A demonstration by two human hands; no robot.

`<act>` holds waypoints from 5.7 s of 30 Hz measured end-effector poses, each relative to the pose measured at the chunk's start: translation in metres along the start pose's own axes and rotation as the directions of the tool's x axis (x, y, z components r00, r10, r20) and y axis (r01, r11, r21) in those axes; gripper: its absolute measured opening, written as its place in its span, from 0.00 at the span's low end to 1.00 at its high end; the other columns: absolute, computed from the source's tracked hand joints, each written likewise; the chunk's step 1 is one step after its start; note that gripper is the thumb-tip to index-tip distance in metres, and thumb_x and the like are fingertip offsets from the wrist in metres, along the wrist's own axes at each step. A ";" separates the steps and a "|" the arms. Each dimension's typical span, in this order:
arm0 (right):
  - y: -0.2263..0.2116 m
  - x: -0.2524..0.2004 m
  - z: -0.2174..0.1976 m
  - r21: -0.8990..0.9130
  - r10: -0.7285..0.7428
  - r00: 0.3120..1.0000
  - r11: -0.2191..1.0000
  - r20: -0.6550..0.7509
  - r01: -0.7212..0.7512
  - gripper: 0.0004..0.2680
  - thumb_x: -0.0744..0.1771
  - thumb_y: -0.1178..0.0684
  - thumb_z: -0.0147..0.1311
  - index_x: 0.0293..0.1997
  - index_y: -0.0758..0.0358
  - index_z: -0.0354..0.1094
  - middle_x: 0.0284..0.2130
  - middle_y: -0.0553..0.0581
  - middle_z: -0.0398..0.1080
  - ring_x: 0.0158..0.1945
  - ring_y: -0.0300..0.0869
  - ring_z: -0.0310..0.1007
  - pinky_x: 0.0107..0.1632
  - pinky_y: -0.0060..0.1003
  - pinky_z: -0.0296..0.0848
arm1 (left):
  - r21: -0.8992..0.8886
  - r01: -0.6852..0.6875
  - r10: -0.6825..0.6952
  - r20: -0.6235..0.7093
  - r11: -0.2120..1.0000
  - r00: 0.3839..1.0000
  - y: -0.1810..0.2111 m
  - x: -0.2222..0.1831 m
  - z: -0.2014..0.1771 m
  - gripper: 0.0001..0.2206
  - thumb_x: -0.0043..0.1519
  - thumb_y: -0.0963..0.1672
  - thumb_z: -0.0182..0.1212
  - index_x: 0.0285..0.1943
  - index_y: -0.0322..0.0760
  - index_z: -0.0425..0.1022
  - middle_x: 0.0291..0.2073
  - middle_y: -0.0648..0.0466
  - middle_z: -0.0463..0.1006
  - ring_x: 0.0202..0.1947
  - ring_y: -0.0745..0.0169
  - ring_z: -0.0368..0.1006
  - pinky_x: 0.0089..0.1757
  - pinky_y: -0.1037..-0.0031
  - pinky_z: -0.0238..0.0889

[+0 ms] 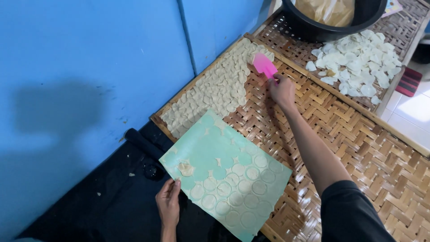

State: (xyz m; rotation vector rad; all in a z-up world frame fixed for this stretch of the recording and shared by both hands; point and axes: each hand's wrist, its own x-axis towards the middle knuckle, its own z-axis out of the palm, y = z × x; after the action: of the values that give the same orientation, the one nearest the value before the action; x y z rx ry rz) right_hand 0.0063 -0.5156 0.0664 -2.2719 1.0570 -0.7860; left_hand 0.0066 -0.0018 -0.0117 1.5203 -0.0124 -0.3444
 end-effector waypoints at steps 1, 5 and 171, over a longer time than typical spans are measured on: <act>-0.006 0.000 -0.001 0.002 -0.008 1.000 1.000 0.007 0.008 0.12 0.68 0.50 0.58 0.53 0.64 0.76 0.36 0.69 0.77 0.37 0.57 0.79 0.44 0.48 0.76 | -0.003 0.000 0.000 -0.011 1.000 1.000 0.005 0.000 0.001 0.12 0.64 0.42 0.61 0.50 0.25 0.81 0.32 0.50 0.81 0.32 0.70 0.72 0.35 0.78 0.64; -0.014 -0.003 -0.003 -0.165 -0.033 0.999 0.986 0.023 0.037 0.11 0.68 0.53 0.57 0.55 0.63 0.75 0.37 0.72 0.76 0.38 0.59 0.79 0.43 0.51 0.75 | 0.026 0.013 -0.013 -0.007 1.000 1.000 0.012 -0.003 0.003 0.13 0.64 0.42 0.62 0.51 0.25 0.81 0.32 0.50 0.82 0.32 0.69 0.73 0.35 0.79 0.64; -0.116 -0.344 -0.108 0.040 -0.203 0.820 0.976 0.535 0.215 0.11 0.66 0.54 0.56 0.54 0.60 0.73 0.36 0.57 0.75 0.27 0.48 0.80 0.32 0.44 0.78 | -0.044 -0.181 0.183 0.048 0.982 0.982 0.018 0.015 0.010 0.12 0.66 0.43 0.63 0.54 0.29 0.82 0.32 0.56 0.82 0.29 0.76 0.70 0.32 0.82 0.62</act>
State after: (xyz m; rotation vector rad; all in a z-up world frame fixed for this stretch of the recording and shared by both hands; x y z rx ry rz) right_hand -0.1915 -0.1968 0.1196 -2.4399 0.5593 -0.1749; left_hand 0.0226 -0.0151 0.0034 1.4584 -0.1843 -0.2362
